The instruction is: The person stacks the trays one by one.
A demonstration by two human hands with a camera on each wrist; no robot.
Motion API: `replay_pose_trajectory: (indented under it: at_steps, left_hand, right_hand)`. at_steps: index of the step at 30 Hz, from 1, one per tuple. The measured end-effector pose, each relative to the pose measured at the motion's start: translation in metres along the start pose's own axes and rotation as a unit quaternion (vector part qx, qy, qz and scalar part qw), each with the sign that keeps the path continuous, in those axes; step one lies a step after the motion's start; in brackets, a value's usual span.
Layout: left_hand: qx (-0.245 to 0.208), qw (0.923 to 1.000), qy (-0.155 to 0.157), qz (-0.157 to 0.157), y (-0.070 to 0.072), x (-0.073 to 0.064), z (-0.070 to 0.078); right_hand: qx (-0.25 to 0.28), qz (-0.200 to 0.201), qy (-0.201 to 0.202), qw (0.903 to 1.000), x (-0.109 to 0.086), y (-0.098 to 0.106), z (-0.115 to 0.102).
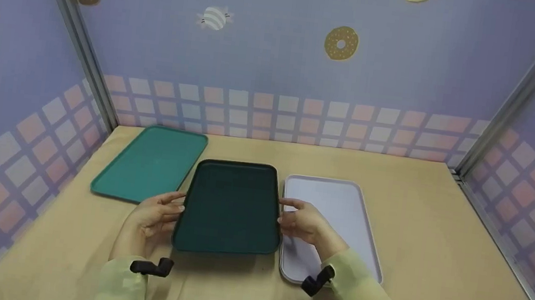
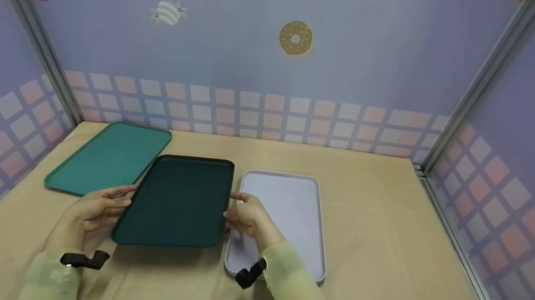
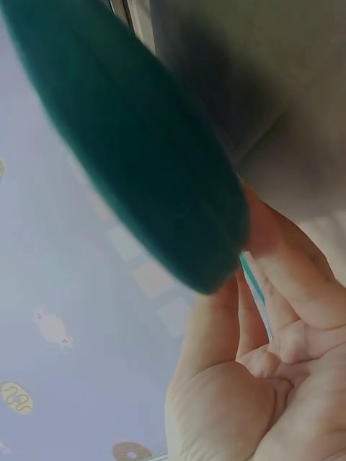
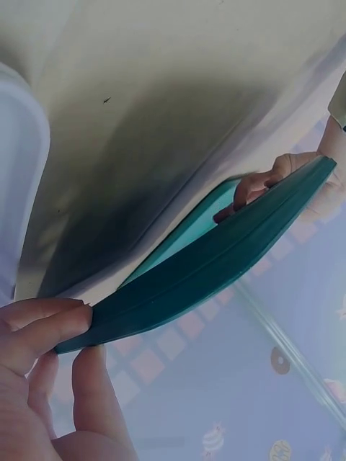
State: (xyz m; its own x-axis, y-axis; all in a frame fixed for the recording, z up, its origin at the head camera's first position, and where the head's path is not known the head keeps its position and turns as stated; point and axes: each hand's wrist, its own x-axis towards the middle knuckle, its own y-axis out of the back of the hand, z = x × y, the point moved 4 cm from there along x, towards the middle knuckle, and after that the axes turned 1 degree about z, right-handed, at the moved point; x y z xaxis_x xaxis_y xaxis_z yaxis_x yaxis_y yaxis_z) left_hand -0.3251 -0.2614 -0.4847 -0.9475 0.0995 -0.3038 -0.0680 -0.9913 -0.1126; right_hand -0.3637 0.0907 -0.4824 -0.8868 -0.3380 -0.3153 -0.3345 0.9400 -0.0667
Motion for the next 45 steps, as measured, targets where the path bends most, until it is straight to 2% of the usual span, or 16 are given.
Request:
replay_pose_trajectory:
  at_steps: [9,17,21,30,36,45]
  left_hand:
    - [-0.013,0.9998,-0.016,-0.008,-0.011,0.001,0.004]
    - [-0.001,0.9997,-0.022,0.008,-0.023,0.003,0.006]
    - [0.006,0.9997,-0.022,0.008,-0.032,0.004,0.007]
    - [0.012,0.9997,-0.019,0.005,-0.052,0.005,0.009]
    - [0.019,0.9995,-0.018,0.018,-0.066,0.007,0.007]
    - [0.007,0.9993,-0.033,0.018,-0.089,0.01,0.005]
  right_hand:
    - [0.011,-0.011,0.017,0.9997,-0.006,0.01,-0.003]
    - [0.009,-0.006,0.026,0.9996,-0.013,0.02,-0.004]
    - [-0.005,0.004,0.026,0.9996,-0.018,0.027,-0.005]
    - [-0.001,0.009,0.035,0.9993,-0.029,0.045,-0.006]
    - [-0.011,0.014,0.042,0.999,-0.037,0.059,-0.003]
    - [-0.02,0.005,0.061,0.9979,-0.049,0.081,-0.003]
